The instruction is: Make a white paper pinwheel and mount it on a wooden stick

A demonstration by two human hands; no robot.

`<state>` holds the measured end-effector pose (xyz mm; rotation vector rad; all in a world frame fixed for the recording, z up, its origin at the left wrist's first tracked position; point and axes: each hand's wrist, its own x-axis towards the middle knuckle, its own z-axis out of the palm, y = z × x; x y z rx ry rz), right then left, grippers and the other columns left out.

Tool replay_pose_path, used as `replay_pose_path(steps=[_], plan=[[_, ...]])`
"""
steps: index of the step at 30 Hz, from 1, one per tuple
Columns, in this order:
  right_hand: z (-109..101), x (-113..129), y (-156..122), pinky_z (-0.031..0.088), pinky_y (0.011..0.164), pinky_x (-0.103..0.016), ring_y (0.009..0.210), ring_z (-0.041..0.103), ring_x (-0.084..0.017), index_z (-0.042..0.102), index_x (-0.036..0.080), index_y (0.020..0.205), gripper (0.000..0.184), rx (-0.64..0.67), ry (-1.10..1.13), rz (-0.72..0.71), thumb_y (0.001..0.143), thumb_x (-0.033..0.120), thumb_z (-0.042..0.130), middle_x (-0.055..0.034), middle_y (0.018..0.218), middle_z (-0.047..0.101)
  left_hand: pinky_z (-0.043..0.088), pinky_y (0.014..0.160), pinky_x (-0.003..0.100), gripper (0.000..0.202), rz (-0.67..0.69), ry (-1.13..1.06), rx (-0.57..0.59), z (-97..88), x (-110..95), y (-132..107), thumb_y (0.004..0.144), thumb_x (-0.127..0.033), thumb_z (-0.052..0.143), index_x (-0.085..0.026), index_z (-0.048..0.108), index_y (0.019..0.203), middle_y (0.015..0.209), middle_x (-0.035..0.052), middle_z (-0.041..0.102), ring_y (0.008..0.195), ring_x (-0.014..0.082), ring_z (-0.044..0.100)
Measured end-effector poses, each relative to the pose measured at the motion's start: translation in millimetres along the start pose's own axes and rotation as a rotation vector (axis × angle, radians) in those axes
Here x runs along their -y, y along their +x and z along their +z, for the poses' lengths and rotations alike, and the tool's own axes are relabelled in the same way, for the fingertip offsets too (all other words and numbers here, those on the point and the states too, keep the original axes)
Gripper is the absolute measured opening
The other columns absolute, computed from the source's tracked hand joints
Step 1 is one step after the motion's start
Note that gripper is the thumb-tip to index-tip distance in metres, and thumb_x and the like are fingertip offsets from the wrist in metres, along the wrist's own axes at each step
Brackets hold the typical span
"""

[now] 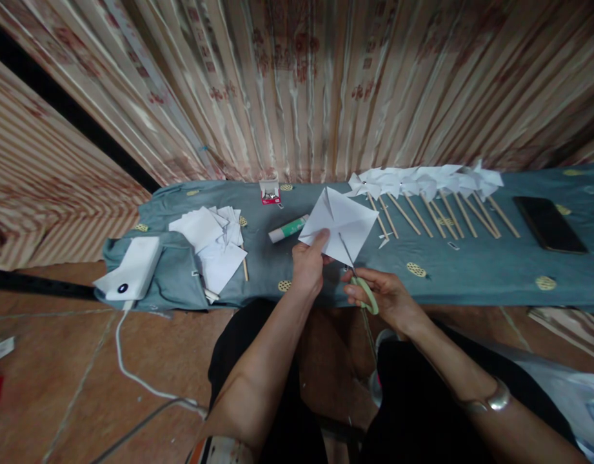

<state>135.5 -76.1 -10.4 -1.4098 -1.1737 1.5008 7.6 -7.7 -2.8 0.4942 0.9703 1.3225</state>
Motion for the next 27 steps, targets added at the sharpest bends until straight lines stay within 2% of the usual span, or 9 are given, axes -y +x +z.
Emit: replay_pose_path(steps=[8,14,19,23,27], plan=[[2,1,1,0.041,0.045,-0.024,0.048,0.049,-0.009,0.066,0.019,0.077,0.046,-0.012,0.041,0.001,0.055,0.055,0.083,0.0038,0.058,0.056,0.042,0.056,0.024,0.026,-0.016,-0.002,-0.018,1.3,-1,-1,0.060,-0.032,0.078,-0.015,0.066,0.074,0.067,-0.0010,0.064,0.056,0.0111,0.055],[3,1,1,0.041,0.046,-0.024,0.049,0.050,-0.010,0.064,0.019,0.075,0.045,-0.010,0.039,0.003,0.054,0.055,0.083,0.0042,0.057,0.055,0.042,0.054,0.023,0.028,-0.013,0.000,-0.013,0.6,-1,-1,0.059,-0.032,0.078,-0.014,0.067,0.078,0.069,0.0000,0.065,0.057,0.0112,0.056],[1,-1,0,0.040,0.047,-0.024,0.052,0.052,-0.010,0.065,0.019,0.081,0.047,0.021,0.026,0.012,0.058,0.056,0.081,0.0031,0.059,0.057,0.043,0.053,0.022,0.027,-0.003,-0.030,-0.001,0.3,0,0,0.059,-0.029,0.078,-0.013,0.067,0.078,0.068,0.0000,0.065,0.055,0.0103,0.056],[-1,0,-2,0.041,0.051,-0.023,0.055,0.052,-0.011,0.065,0.018,0.082,0.044,0.085,-0.056,-0.001,0.065,0.058,0.075,0.0013,0.061,0.060,0.049,0.065,0.026,0.027,0.019,-0.051,-0.003,-1.3,-3,3,0.059,-0.029,0.079,-0.013,0.068,0.077,0.075,0.0030,0.069,0.065,0.0138,0.063],[-7,2,-5,0.040,0.051,-0.022,0.058,0.054,-0.011,0.064,0.017,0.079,0.047,0.159,-0.087,0.055,0.063,0.060,0.076,0.0009,0.062,0.060,0.051,0.076,0.030,0.028,0.046,-0.076,-0.030,-4.2,-10,6,0.057,-0.027,0.080,-0.013,0.068,0.077,0.082,0.0062,0.072,0.080,0.0195,0.068]])
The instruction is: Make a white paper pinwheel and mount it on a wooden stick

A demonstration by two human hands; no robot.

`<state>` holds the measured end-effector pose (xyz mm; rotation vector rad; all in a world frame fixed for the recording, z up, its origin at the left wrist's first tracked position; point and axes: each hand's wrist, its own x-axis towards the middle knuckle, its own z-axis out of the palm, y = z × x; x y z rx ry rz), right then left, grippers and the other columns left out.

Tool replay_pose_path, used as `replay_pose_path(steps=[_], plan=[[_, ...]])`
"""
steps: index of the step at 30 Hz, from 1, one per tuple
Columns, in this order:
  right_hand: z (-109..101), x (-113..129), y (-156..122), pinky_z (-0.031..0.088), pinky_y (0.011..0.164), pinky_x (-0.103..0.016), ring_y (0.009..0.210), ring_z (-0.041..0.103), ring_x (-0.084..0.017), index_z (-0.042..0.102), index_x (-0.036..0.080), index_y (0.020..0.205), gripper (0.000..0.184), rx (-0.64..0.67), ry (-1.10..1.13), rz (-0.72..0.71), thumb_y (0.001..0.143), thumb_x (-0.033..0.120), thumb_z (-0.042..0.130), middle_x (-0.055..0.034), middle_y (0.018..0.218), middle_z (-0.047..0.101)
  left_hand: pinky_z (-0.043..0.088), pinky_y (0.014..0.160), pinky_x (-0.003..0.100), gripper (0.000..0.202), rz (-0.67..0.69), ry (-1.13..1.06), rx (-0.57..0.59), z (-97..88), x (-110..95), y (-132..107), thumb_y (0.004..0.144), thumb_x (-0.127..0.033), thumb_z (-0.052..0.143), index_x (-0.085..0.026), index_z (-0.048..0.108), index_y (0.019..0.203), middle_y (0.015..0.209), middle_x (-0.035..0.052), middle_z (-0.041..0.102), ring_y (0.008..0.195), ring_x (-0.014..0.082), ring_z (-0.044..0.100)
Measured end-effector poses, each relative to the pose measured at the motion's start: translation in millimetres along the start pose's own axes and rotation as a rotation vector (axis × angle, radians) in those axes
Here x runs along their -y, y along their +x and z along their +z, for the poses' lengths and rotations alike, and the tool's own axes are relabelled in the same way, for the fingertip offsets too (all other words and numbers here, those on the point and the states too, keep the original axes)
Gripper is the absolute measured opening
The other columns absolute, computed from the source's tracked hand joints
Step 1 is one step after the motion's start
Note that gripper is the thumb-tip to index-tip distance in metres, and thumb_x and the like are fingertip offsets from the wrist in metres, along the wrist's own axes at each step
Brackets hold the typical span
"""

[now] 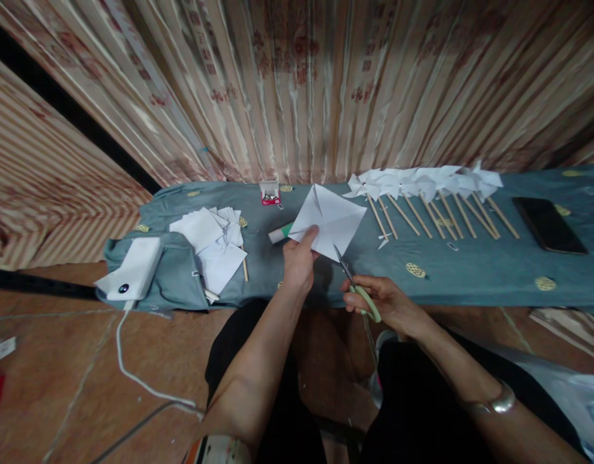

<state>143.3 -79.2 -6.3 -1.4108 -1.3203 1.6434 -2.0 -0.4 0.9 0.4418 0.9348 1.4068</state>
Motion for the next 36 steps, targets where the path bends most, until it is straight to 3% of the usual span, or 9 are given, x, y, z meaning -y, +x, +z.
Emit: replay_pose_path(steps=[3,5,10,13,20,23,27,31,36], plan=[[-10,-1,-2,0.037,0.049,-0.021,0.057,0.053,-0.010,0.064,0.017,0.078,0.048,0.057,-0.044,0.046,0.062,0.060,0.078,0.0011,0.062,0.060,0.051,0.079,0.031,0.029,0.012,0.006,-0.013,-2.4,-4,3,0.055,-0.027,0.080,-0.013,0.066,0.077,0.078,0.0049,0.071,0.082,0.0204,0.069],[-19,-4,-1,0.037,0.048,-0.020,0.055,0.052,-0.010,0.064,0.017,0.078,0.048,0.000,-0.046,0.034,0.060,0.059,0.079,0.0018,0.061,0.060,0.051,0.077,0.031,0.030,0.017,0.018,0.002,-4.5,-4,4,0.054,-0.028,0.080,-0.013,0.066,0.076,0.075,0.0042,0.071,0.080,0.0208,0.069],[-43,-4,3,0.046,0.054,-0.025,0.059,0.059,-0.013,0.065,0.021,0.083,0.050,-0.460,0.087,-0.118,0.053,0.056,0.084,0.0000,0.067,0.067,0.049,0.070,0.028,0.028,0.025,0.097,0.104,-10.2,2,5,0.054,-0.029,0.080,-0.013,0.070,0.075,0.072,0.0031,0.071,0.069,0.0174,0.065],[-51,2,5,0.048,0.058,-0.027,0.061,0.060,-0.015,0.066,0.022,0.083,0.047,-0.619,0.110,-0.218,0.054,0.053,0.085,-0.0008,0.070,0.068,0.046,0.063,0.026,0.024,0.004,0.217,0.144,-12.9,7,3,0.053,-0.028,0.080,-0.013,0.071,0.069,0.064,0.0014,0.069,0.060,0.0144,0.061],[-46,11,3,0.035,0.044,-0.022,0.047,0.044,-0.008,0.063,0.021,0.081,0.045,-0.533,0.065,-0.239,0.052,0.049,0.084,0.0070,0.056,0.053,0.040,0.053,0.023,0.023,-0.099,0.453,0.295,-14.5,13,-5,0.050,-0.032,0.081,-0.014,0.071,0.061,0.058,0.0000,0.066,0.051,0.0114,0.054],[-42,11,4,0.035,0.043,-0.022,0.046,0.045,-0.009,0.060,0.022,0.080,0.049,-0.482,0.113,-0.205,0.047,0.047,0.085,0.0082,0.054,0.053,0.040,0.053,0.023,0.028,-0.135,0.472,0.315,-13.3,14,-7,0.047,-0.035,0.084,-0.014,0.071,0.061,0.058,0.0001,0.066,0.051,0.0111,0.053],[-40,10,8,0.037,0.044,-0.022,0.046,0.048,-0.009,0.059,0.022,0.078,0.049,-0.521,0.187,-0.194,0.042,0.041,0.087,0.0083,0.055,0.055,0.046,0.058,0.027,0.041,-0.215,0.306,0.336,-8.5,13,-9,0.050,-0.048,0.084,-0.013,0.071,0.066,0.063,0.0046,0.069,0.058,0.0158,0.060],[-37,10,14,0.036,0.044,-0.021,0.046,0.046,-0.008,0.059,0.022,0.076,0.046,-0.648,0.243,-0.235,0.043,0.036,0.087,0.0089,0.056,0.055,0.051,0.076,0.035,0.047,-0.268,0.076,0.424,-2.4,10,-15,0.057,-0.054,0.080,-0.016,0.073,0.084,0.083,0.0075,0.073,0.087,0.0262,0.067],[-30,7,22,0.035,0.044,-0.020,0.045,0.044,-0.007,0.057,0.022,0.077,0.047,-0.724,0.355,-0.259,0.043,0.036,0.086,0.0094,0.057,0.054,0.050,0.078,0.032,0.046,-0.225,0.057,0.405,0.7,15,-22,0.057,-0.048,0.082,-0.017,0.071,0.090,0.091,0.0062,0.072,0.090,0.0226,0.066]])
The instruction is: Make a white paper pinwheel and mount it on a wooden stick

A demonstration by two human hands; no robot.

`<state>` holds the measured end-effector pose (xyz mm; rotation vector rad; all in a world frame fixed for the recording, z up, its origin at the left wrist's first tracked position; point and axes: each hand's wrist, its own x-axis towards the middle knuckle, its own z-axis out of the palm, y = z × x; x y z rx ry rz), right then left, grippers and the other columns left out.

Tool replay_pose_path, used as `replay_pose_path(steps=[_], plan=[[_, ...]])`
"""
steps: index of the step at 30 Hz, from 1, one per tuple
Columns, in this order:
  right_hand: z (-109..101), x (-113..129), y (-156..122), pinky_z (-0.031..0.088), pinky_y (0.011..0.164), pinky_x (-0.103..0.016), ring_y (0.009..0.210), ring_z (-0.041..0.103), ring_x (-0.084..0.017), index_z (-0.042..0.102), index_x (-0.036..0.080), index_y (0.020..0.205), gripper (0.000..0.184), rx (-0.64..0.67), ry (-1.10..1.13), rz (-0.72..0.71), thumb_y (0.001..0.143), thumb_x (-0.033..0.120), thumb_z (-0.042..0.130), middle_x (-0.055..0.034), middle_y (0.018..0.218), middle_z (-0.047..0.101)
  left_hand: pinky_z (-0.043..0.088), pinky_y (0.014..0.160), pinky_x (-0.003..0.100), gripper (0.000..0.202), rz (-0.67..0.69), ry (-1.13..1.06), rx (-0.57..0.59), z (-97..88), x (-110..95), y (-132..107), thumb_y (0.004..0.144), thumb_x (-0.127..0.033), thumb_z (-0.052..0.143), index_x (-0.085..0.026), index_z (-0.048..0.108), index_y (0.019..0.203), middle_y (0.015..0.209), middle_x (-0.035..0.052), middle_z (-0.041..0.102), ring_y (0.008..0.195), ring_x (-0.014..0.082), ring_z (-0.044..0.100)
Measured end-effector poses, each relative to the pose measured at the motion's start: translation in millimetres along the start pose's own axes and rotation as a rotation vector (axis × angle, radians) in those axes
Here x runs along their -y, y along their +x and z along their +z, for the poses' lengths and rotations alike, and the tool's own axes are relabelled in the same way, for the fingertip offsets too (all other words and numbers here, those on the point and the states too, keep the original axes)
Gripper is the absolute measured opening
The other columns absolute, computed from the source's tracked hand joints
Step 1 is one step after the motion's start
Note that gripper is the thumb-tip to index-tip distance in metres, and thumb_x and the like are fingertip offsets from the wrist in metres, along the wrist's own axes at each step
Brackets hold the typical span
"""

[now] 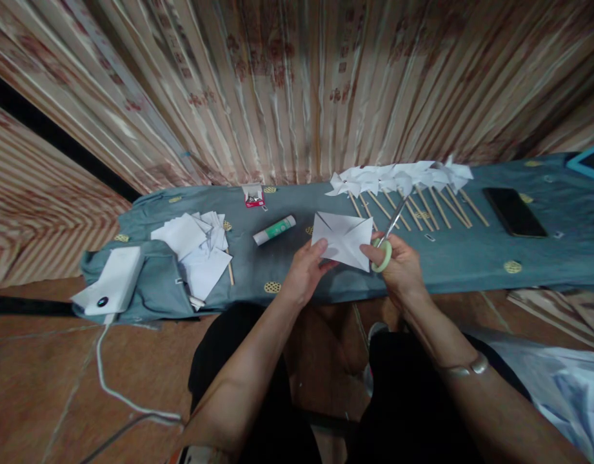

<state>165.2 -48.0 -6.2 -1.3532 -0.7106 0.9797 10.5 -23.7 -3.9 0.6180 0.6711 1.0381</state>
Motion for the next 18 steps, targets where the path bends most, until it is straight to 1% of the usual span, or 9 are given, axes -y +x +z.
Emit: replay_pose_path(steps=[3,5,8,10,12,14,16,18], plan=[[4,-5,0,0.035,0.044,-0.021,0.045,0.044,-0.007,0.056,0.022,0.078,0.047,0.018,0.008,0.002,0.045,0.037,0.086,0.0097,0.056,0.053,0.049,0.078,0.032,0.040,0.058,0.079,-0.100,1.6,9,2,0.053,-0.033,0.085,-0.014,0.071,0.085,0.085,0.0059,0.072,0.080,0.0198,0.066],[8,-7,0,0.036,0.045,-0.021,0.045,0.045,-0.008,0.056,0.022,0.078,0.048,0.029,0.020,0.015,0.043,0.038,0.087,0.0099,0.055,0.054,0.050,0.078,0.033,0.036,0.091,0.087,-0.180,1.9,14,4,0.051,-0.026,0.085,-0.013,0.071,0.082,0.080,0.0051,0.073,0.074,0.0182,0.065],[12,-7,-3,0.036,0.044,-0.021,0.045,0.045,-0.008,0.058,0.022,0.076,0.051,0.056,0.000,0.047,0.039,0.039,0.089,0.0098,0.053,0.054,0.050,0.073,0.032,0.032,0.144,0.091,-0.261,-0.1,16,9,0.050,-0.022,0.083,-0.012,0.071,0.079,0.076,0.0039,0.073,0.068,0.0165,0.064],[13,-5,-6,0.035,0.043,-0.021,0.044,0.046,-0.008,0.060,0.021,0.075,0.051,0.103,-0.048,0.063,0.039,0.041,0.090,0.0091,0.052,0.054,0.049,0.070,0.031,0.031,0.185,0.121,-0.294,-3.4,13,12,0.051,-0.021,0.081,-0.012,0.071,0.078,0.075,0.0035,0.072,0.066,0.0163,0.063],[12,-3,-11,0.037,0.044,-0.021,0.047,0.051,-0.009,0.063,0.020,0.076,0.050,0.175,-0.087,0.089,0.043,0.047,0.088,0.0062,0.055,0.059,0.049,0.069,0.030,0.029,0.228,0.154,-0.327,-8.2,8,16,0.051,-0.021,0.080,-0.012,0.071,0.078,0.074,0.0033,0.072,0.065,0.0164,0.063],[9,0,-16,0.039,0.045,-0.021,0.054,0.059,-0.012,0.065,0.019,0.081,0.051,0.275,-0.117,0.134,0.051,0.055,0.084,0.0009,0.063,0.066,0.049,0.071,0.030,0.028,0.275,0.169,-0.357,-13.8,1,19,0.050,-0.020,0.079,-0.013,0.071,0.076,0.074,0.0032,0.072,0.066,0.0165,0.063],[3,1,-20,0.040,0.046,-0.021,0.060,0.063,-0.014,0.066,0.018,0.087,0.052,0.405,-0.156,0.180,0.058,0.059,0.079,-0.0037,0.071,0.071,0.049,0.073,0.030,0.027,0.310,0.160,-0.383,-19.2,-6,21,0.049,-0.019,0.079,-0.013,0.070,0.075,0.075,0.0034,0.072,0.068,0.0166,0.064],[-3,1,-23,0.040,0.046,-0.021,0.061,0.063,-0.014,0.067,0.016,0.090,0.052,0.547,-0.211,0.215,0.064,0.060,0.075,-0.0056,0.075,0.072,0.049,0.076,0.031,0.029,0.332,0.143,-0.396,-23.8,-12,22,0.049,-0.019,0.080,-0.013,0.070,0.075,0.076,0.0035,0.072,0.070,0.0168,0.064]])
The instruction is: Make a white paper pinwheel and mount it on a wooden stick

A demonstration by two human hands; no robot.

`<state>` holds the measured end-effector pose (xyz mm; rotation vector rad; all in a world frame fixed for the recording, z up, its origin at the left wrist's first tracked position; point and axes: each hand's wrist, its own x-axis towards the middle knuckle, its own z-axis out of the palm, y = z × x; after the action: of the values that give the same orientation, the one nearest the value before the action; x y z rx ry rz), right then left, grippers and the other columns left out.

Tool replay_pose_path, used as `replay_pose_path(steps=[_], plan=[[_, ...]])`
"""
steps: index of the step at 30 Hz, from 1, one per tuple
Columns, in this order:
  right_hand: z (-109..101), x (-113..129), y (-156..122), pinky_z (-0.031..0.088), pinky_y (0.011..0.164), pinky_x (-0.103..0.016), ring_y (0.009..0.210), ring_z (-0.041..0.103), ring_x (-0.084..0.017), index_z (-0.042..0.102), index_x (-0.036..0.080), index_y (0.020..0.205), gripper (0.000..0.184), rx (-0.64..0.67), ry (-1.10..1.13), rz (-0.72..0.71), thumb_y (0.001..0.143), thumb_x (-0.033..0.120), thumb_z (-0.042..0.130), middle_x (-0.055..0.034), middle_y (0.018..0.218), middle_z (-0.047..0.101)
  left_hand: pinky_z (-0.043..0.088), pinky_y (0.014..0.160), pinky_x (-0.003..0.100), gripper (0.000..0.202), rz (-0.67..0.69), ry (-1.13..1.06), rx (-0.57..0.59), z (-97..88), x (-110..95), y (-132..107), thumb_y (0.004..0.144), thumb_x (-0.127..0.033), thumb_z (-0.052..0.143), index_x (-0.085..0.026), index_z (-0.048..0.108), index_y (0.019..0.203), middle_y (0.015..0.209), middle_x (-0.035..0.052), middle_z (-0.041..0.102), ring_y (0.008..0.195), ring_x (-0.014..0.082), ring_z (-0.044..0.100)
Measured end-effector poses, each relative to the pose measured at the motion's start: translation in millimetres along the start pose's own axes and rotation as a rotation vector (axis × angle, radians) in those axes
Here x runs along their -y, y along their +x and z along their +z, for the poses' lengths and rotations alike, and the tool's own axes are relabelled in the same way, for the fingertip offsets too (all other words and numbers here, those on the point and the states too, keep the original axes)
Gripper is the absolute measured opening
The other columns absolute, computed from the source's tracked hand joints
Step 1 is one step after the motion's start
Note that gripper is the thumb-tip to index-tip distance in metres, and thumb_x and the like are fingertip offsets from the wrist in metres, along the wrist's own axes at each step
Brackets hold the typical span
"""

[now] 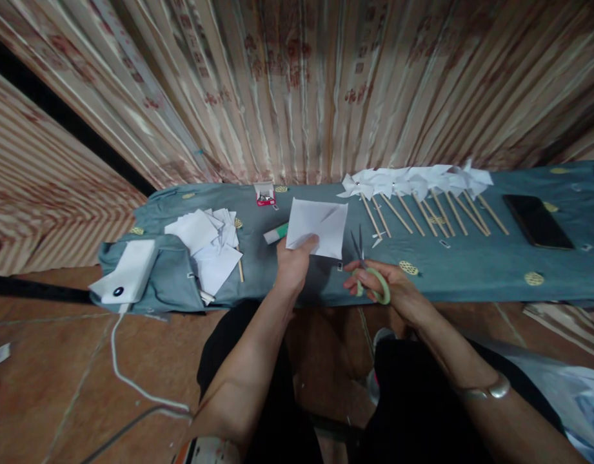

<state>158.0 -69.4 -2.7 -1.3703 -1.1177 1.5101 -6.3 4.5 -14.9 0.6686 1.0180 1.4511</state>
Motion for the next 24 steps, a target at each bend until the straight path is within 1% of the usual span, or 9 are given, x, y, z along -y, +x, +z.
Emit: replay_pose_path(steps=[3,5,11,16,19,24], plan=[[-2.8,-3.4,-5.1,0.040,0.046,-0.021,0.058,0.059,-0.012,0.068,0.016,0.090,0.050,0.167,-0.066,0.052,0.067,0.059,0.074,-0.0049,0.073,0.070,0.049,0.078,0.032,0.029,0.015,-0.007,0.006,-5.1,-5.0,3.4,0.049,-0.019,0.080,-0.013,0.070,0.076,0.078,0.0037,0.072,0.072,0.0172,0.064],[-2.3,-4.0,-6.8,0.040,0.047,-0.022,0.056,0.056,-0.011,0.068,0.016,0.088,0.049,0.222,-0.076,0.082,0.066,0.059,0.075,-0.0036,0.070,0.068,0.049,0.079,0.033,0.028,0.018,-0.003,0.026,-7.5,-6.4,4.0,0.050,-0.020,0.080,-0.014,0.070,0.075,0.078,0.0037,0.072,0.073,0.0176,0.064],[0.1,0.2,-7.7,0.039,0.047,-0.021,0.052,0.052,-0.009,0.068,0.016,0.082,0.051,0.256,-0.084,0.104,0.062,0.062,0.076,-0.0015,0.065,0.065,0.049,0.074,0.031,0.032,-0.022,0.015,0.058,-9.6,-5.0,1.6,0.048,-0.019,0.081,-0.013,0.070,0.077,0.076,0.0033,0.071,0.071,0.0170,0.063],[-2.3,-1.2,-7.0,0.037,0.046,-0.020,0.052,0.051,-0.008,0.068,0.016,0.083,0.049,0.276,-0.114,0.061,0.067,0.062,0.073,-0.0019,0.066,0.066,0.049,0.077,0.033,0.033,-0.045,0.032,0.071,-7.2,-4.2,-1.8,0.049,-0.020,0.081,-0.012,0.070,0.079,0.078,0.0038,0.071,0.072,0.0176,0.063],[-3.5,-3.0,-6.0,0.038,0.046,-0.020,0.052,0.051,-0.009,0.068,0.016,0.082,0.048,0.277,-0.114,0.060,0.067,0.062,0.073,-0.0019,0.065,0.066,0.050,0.079,0.035,0.035,-0.049,0.032,0.076,-6.0,-3.9,-3.4,0.048,-0.020,0.082,-0.013,0.070,0.081,0.079,0.0040,0.072,0.073,0.0187,0.064],[-3.9,-3.1,-5.9,0.038,0.046,-0.020,0.051,0.051,-0.009,0.068,0.017,0.081,0.046,0.279,-0.115,0.040,0.070,0.061,0.072,-0.0015,0.064,0.065,0.050,0.080,0.035,0.033,-0.062,0.018,0.085,-4.8,-2.9,-4.9,0.048,-0.019,0.081,-0.014,0.070,0.078,0.077,0.0027,0.071,0.072,0.0182,0.064]])
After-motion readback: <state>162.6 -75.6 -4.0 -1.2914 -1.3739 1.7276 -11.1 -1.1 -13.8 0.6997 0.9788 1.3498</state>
